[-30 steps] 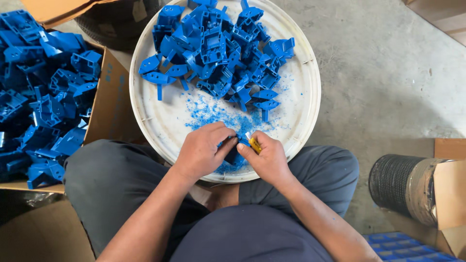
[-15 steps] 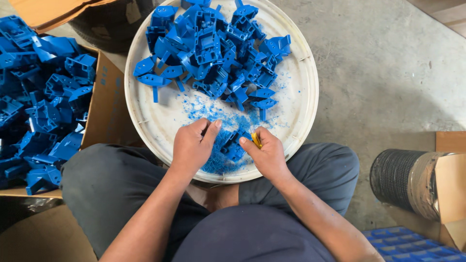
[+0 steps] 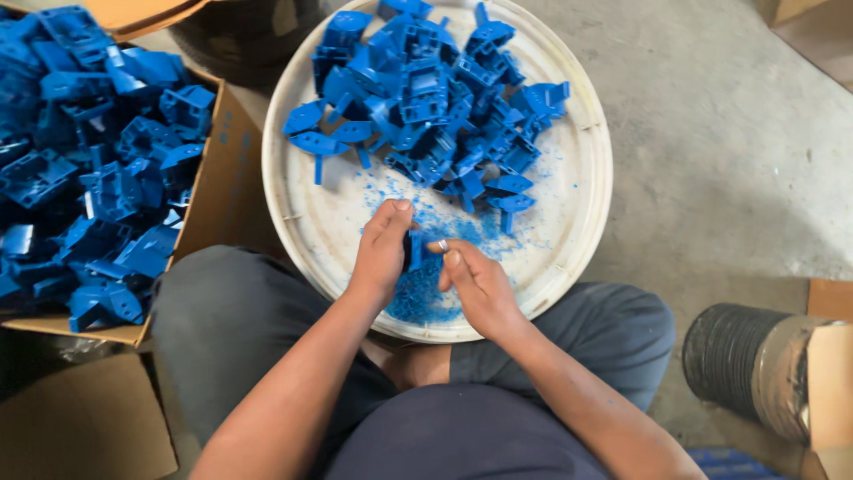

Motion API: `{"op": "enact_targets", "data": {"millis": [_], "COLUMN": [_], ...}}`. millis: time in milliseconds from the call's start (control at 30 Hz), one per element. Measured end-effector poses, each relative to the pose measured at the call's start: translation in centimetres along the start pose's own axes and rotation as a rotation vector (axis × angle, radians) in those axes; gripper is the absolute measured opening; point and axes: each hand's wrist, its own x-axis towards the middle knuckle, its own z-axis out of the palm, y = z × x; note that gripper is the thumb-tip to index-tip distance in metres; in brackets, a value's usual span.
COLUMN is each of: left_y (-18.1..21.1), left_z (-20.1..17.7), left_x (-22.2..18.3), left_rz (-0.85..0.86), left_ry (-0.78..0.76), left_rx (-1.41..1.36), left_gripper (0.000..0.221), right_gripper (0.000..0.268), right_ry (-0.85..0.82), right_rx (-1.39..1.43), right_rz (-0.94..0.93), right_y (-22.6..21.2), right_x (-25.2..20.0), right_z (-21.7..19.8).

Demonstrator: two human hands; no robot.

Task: The person uses a small tool to scrape the edges and inner surfaces of blue plastic components one by one, removing excess material.

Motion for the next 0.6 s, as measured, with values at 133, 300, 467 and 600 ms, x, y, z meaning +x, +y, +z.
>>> {"op": "enact_targets", "data": {"millis": [133,300,467,600], "left_y": [-0.9,-0.5,0.3,0.1], "left_z": [-0.3,0.3,0.4,0.6], "left_x": [0.8,0.9,0.5,0.5], "left_rz": [0.007,-0.069,-0.087,-0.071], "left_ry": [0.005,-0.023,-0.044,-0.054], "left_rx": [-0.073,-0.132,-0.152,-0.142], "left_gripper": [0.008,0.012,0.015,0.015], "right_gripper": [0.026,0.021,0.024,0.057], "right_ry": [0.013,0.018,0.027,0.012], "right_rx": [-0.188,-0.307,-0.426,-0.631], "right_rz": [-0.092,-0.254,-0.215,-0.233], "right_y": [-1.6,-3.5,-5.0,-5.8], "right_x": [-0.1,0.3,0.4,0.6], "right_z": [-0.2,-0.7,-0.5,-0.1]}}
